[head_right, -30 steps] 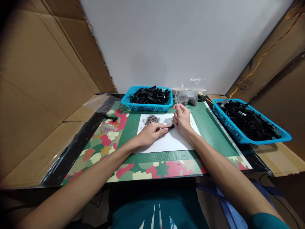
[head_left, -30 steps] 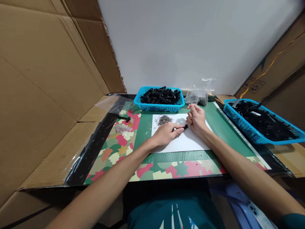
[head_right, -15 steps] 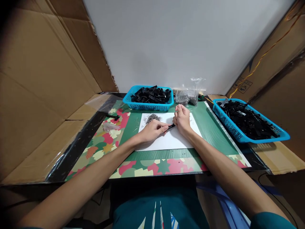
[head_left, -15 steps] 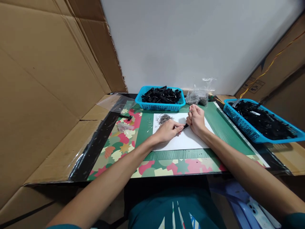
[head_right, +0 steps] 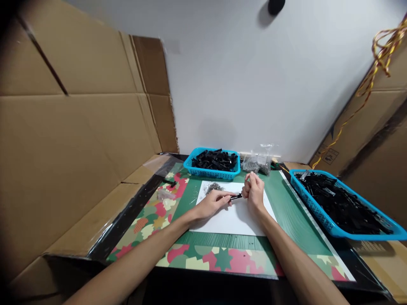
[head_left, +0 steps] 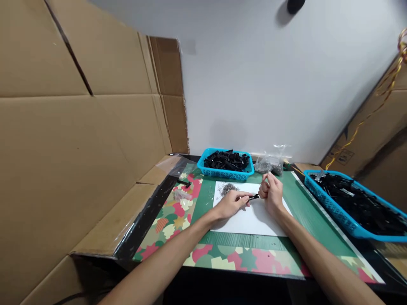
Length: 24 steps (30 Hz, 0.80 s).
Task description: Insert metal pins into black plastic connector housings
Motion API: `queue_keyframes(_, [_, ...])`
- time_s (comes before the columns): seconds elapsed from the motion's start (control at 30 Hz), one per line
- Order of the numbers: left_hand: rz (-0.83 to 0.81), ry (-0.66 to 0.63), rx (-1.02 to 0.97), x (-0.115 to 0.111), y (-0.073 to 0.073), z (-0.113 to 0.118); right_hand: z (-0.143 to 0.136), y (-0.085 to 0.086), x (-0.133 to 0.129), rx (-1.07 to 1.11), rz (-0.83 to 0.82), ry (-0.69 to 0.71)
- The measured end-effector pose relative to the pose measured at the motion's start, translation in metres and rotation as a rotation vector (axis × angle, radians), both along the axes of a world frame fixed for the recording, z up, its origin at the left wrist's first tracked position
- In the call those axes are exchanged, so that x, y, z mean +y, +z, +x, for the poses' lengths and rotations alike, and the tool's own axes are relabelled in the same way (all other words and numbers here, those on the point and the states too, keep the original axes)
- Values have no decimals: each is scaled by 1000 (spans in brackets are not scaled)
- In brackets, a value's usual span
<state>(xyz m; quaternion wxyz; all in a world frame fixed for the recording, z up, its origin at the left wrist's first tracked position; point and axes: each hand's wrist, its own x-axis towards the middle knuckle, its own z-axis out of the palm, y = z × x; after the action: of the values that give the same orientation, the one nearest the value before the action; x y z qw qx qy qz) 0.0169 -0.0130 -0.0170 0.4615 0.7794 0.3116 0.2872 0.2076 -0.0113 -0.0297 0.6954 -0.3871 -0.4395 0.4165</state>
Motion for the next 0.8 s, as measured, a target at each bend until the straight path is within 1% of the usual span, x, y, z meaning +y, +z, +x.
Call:
queue_keyframes(0.07, [-9, 51, -47, 0, -1, -2, 8, 3, -2, -74, 15, 2])
queue_keyframes(0.17, [4, 111, -100, 1, -3, -4, 17, 7, -4, -237, 5, 61])
queue_keyframes(0.3, [52, 123, -117, 2, -3, -8, 17, 7, -6, -427, -15, 153])
queue_keyframes(0.43, [98, 146, -101, 3, -1, -10, 18, 6, -4, -506, -22, 161])
queue_keyframes(0.53, [132, 230, -89, 3, 0, -11, 22, 10, -1, -516, -21, 84])
queue_keyframes(0.63, [154, 295, -83, 5, 1, -13, 26, 17, 3, -516, -9, -54])
queue_keyframes(0.73, [173, 294, -78, 8, 2, -13, 35, 25, 5, -561, 16, -221])
queue_keyframes(0.8, [184, 269, -70, 10, 2, -12, 46, 30, 5, -598, 28, -362])
